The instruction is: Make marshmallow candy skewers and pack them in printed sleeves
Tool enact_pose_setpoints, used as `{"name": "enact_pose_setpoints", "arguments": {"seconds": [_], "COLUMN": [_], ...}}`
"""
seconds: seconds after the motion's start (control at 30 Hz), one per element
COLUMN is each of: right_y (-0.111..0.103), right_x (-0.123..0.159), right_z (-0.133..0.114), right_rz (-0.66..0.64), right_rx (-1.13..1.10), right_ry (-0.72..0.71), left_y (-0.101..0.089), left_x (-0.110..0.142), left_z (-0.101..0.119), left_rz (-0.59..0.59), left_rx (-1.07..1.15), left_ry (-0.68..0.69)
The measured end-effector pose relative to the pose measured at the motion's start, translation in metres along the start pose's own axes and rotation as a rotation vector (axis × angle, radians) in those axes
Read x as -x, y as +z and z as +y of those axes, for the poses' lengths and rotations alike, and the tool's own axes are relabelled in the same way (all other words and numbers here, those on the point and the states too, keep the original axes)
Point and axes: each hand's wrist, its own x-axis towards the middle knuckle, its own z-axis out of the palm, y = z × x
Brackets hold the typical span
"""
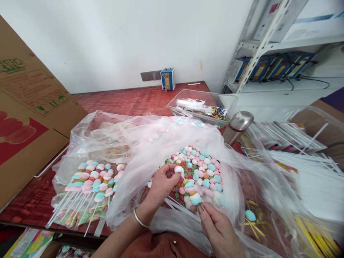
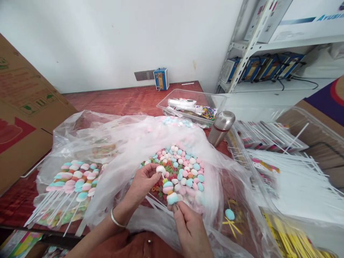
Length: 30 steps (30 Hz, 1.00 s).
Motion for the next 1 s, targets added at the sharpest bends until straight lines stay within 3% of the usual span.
{"name": "enact_pose_setpoints", "arguments": {"seconds": [0.43, 0.6, 1.0], "right_y": [0.008, 0.019, 0.027], "right_x": [-0.007, -0.006, -0.016], "right_z": [0.009, 0.007, 0.008], "right_rz": [-0.084, -0.018, 0.001], "right_rx": [-0.295, -0.424, -0.34], "right_ry": [0.165, 0.207, 0.122], "left_y": [0.006, 0.005, 0.006], "left_x": [0.008, 0.008, 0.009], "left_z": [0.003, 0.004, 0.002], "left_rz": [-0.09, -0.103, -0.069], "left_rx": [-0.109, -0.182, -0.269], "left_ry": [0.094, 0.173, 0.333]}}
